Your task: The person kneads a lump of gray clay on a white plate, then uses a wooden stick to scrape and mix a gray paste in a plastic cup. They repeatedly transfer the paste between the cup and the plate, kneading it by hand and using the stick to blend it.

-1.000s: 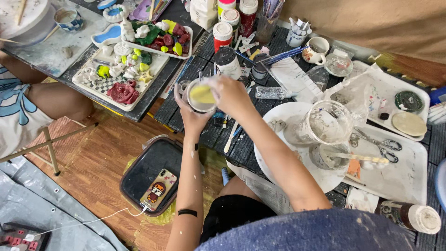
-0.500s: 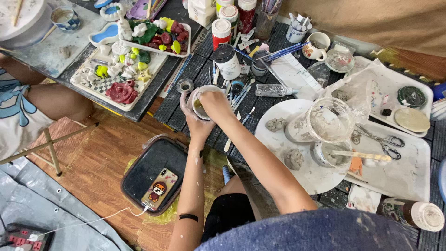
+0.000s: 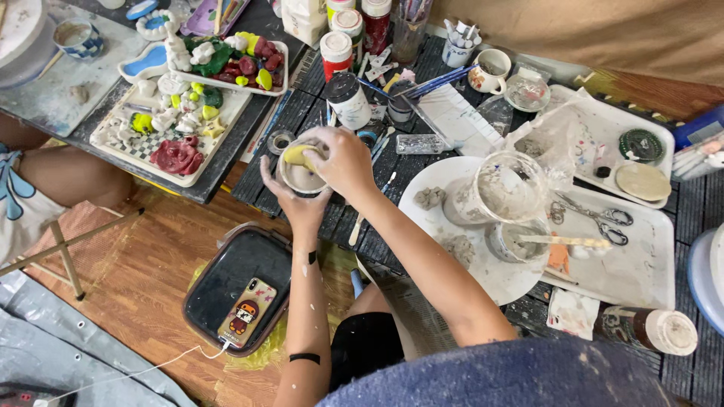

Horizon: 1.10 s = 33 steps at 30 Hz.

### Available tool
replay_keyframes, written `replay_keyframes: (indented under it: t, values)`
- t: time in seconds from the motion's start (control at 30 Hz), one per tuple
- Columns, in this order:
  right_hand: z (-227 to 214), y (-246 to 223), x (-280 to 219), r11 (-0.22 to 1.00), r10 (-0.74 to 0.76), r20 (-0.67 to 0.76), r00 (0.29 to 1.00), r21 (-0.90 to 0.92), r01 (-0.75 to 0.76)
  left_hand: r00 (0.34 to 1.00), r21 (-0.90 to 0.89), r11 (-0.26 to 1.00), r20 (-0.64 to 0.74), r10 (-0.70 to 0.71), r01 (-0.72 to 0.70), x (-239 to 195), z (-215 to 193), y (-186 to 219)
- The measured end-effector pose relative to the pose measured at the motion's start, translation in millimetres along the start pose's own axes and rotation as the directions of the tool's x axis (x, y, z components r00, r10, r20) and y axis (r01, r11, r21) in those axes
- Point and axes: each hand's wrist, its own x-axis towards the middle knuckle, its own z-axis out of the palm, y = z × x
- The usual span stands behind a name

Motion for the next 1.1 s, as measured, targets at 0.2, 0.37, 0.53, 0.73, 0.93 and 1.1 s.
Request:
replay_keyframes:
  t: [0.2, 0.37, 0.53, 0.73, 0.93, 1.1]
  values:
    - [10, 21, 5, 0.873, -0.027, -0.084, 0.996, 0.484, 0.064, 0.996, 0.088, 0.996, -0.087, 0.019, -0.011, 7, -3, 18]
    - [35, 43, 9, 0.420, 0.155, 0.077, 0.985, 0.897, -0.136, 0.993, 0.141, 0.990, -0.119, 0.004, 0.013, 1, -2, 22]
    - [47, 45, 7, 0.406, 0.249, 0.096, 0.964, 0.893, -0.193, 0.999, 0.117, 0.993, -0.043, 0.001, 0.004, -1, -8, 24]
    - [38, 29, 17, 0.479, 0.220, 0.052, 0.974, 0.864, -0.155, 0.996, 0.121, 0.989, -0.025, 0.090, -0.087, 0, -14, 31]
    - [-7, -4, 36, 0.438, 0.092, 0.013, 0.996, 0.898, -0.052, 0.990, 0.371, 0.921, -0.015, 0.138, -0.123, 14, -26, 50]
    - [-101, -32, 1, 0.683, 0.139, -0.265, 0.954, 0.724, 0.101, 0.977, 0.063, 0.975, 0.037, 0.209, -0.211, 12, 10, 88]
